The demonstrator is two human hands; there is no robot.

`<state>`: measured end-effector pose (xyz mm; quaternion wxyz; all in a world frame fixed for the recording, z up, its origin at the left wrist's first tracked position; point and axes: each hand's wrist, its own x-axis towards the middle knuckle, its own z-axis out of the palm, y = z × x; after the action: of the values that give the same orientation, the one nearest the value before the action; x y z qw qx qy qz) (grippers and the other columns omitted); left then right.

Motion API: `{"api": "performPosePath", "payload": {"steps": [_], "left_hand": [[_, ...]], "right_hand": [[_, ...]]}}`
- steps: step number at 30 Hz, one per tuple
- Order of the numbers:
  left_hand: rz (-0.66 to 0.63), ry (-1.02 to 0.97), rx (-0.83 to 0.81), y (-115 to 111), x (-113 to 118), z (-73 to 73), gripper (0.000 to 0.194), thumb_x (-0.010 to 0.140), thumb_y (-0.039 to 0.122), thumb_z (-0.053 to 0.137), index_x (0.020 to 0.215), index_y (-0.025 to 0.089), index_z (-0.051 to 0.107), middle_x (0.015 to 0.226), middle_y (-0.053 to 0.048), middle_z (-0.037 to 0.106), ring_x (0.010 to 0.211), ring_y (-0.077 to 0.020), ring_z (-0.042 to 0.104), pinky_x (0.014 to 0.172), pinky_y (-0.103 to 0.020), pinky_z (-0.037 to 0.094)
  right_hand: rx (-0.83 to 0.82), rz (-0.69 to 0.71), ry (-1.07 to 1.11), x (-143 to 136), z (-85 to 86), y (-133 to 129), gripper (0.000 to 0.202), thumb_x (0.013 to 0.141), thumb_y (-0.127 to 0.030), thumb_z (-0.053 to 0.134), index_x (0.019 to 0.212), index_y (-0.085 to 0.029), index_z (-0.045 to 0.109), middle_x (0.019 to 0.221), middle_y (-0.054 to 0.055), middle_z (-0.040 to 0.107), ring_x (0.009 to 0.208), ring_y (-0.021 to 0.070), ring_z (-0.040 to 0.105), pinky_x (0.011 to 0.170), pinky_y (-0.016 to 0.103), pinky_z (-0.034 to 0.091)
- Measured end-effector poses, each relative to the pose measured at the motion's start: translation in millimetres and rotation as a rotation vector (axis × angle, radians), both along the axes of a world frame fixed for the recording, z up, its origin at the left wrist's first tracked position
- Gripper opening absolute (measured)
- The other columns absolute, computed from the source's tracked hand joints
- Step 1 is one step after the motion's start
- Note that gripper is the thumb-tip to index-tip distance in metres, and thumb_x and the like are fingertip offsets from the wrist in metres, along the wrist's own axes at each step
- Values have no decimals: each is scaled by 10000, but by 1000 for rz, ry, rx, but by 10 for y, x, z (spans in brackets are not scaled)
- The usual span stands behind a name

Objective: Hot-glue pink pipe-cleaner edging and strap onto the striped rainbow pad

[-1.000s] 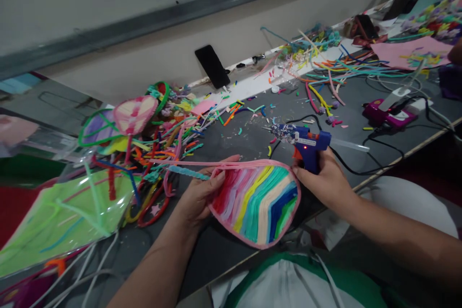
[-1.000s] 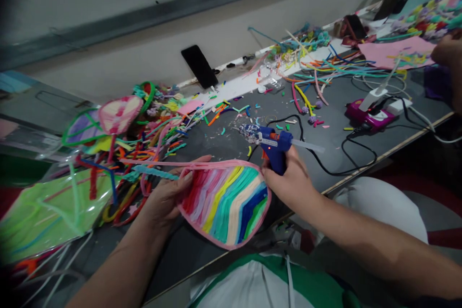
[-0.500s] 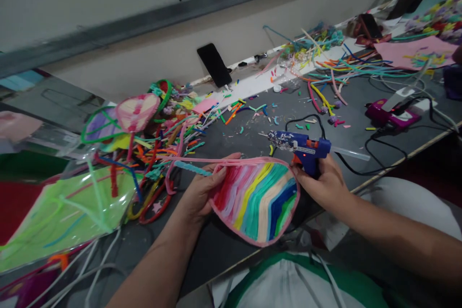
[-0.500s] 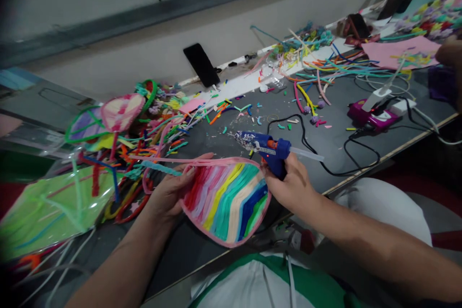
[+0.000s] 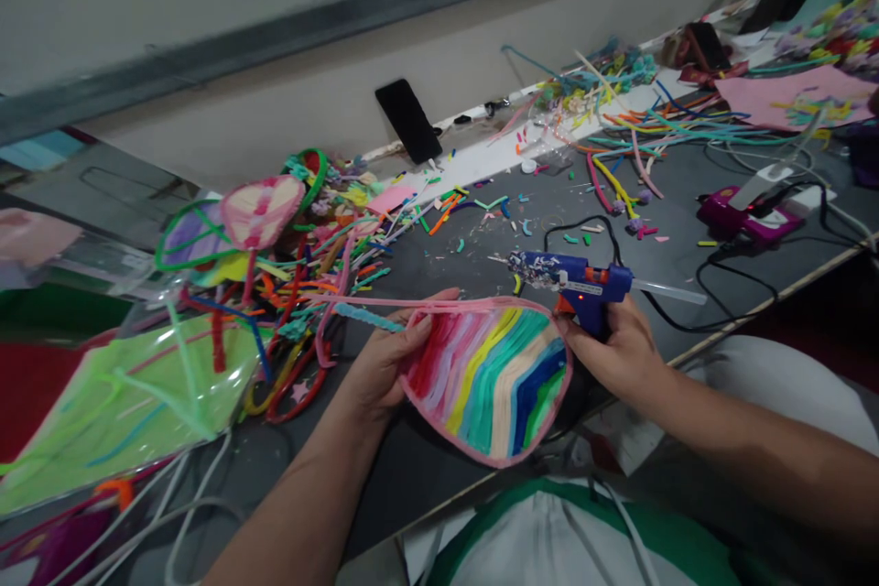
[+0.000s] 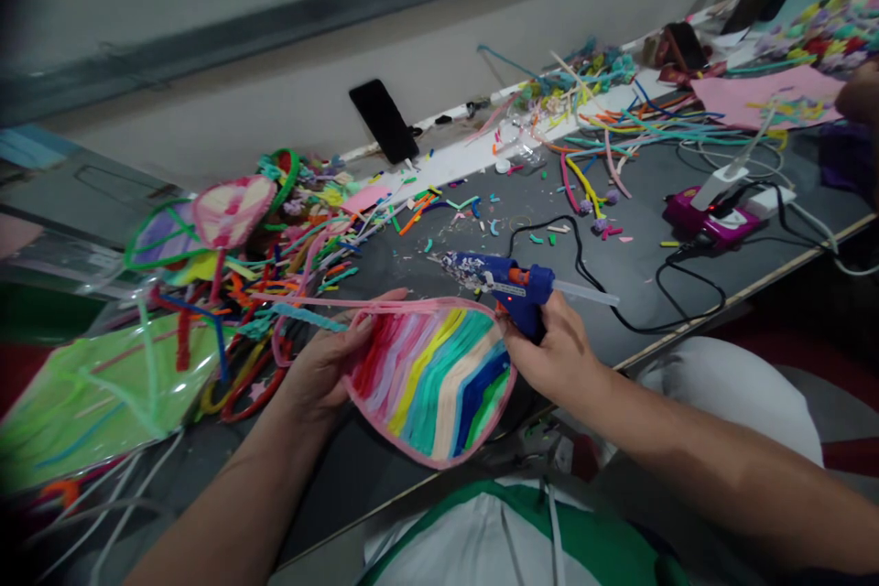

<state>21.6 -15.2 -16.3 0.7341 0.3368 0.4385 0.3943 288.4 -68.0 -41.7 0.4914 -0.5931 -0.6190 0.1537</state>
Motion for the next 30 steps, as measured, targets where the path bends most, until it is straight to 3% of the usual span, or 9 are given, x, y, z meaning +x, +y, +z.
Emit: {"api": "performPosePath", "payload": {"steps": [7, 14, 21, 30], "left_hand": [[-11, 62, 30, 4, 0, -7, 660, 703, 282, 777, 1322, 167, 579, 1040, -137, 741, 879, -290, 717, 762, -340, 596], [-4, 42, 33, -5, 27, 14, 491, 709, 256, 773, 1179, 146, 685, 962, -114, 755, 795, -223, 718, 734, -270, 584], [-15, 0, 23, 2, 35, 18, 481, 714, 218, 764, 1182, 143, 680, 973, -103, 754, 782, -196, 713, 722, -244, 580], [-11, 19, 25, -9, 44, 31, 523, 689, 231, 780, 1195, 152, 673, 1000, -109, 752, 817, -219, 716, 756, -271, 576]], "right_hand": [[-68, 26, 32, -2, -15, -1, 203, 799, -287, 610, 989, -228, 653, 938, 55, 693, 828, 234, 658, 770, 366, 534], [-173, 20, 147, -35, -29, 11, 195, 791, -299, 617, 951, -196, 662, 911, 66, 688, 848, 242, 654, 780, 369, 530], [-198, 13, 168, -42, -103, 17, 265, 776, -332, 648, 1005, -198, 642, 916, 53, 687, 815, 230, 663, 770, 371, 532], [-176, -6, 134, -56, -46, 16, 257, 762, -311, 660, 990, -198, 622, 908, 54, 678, 825, 235, 660, 797, 389, 527]]}}
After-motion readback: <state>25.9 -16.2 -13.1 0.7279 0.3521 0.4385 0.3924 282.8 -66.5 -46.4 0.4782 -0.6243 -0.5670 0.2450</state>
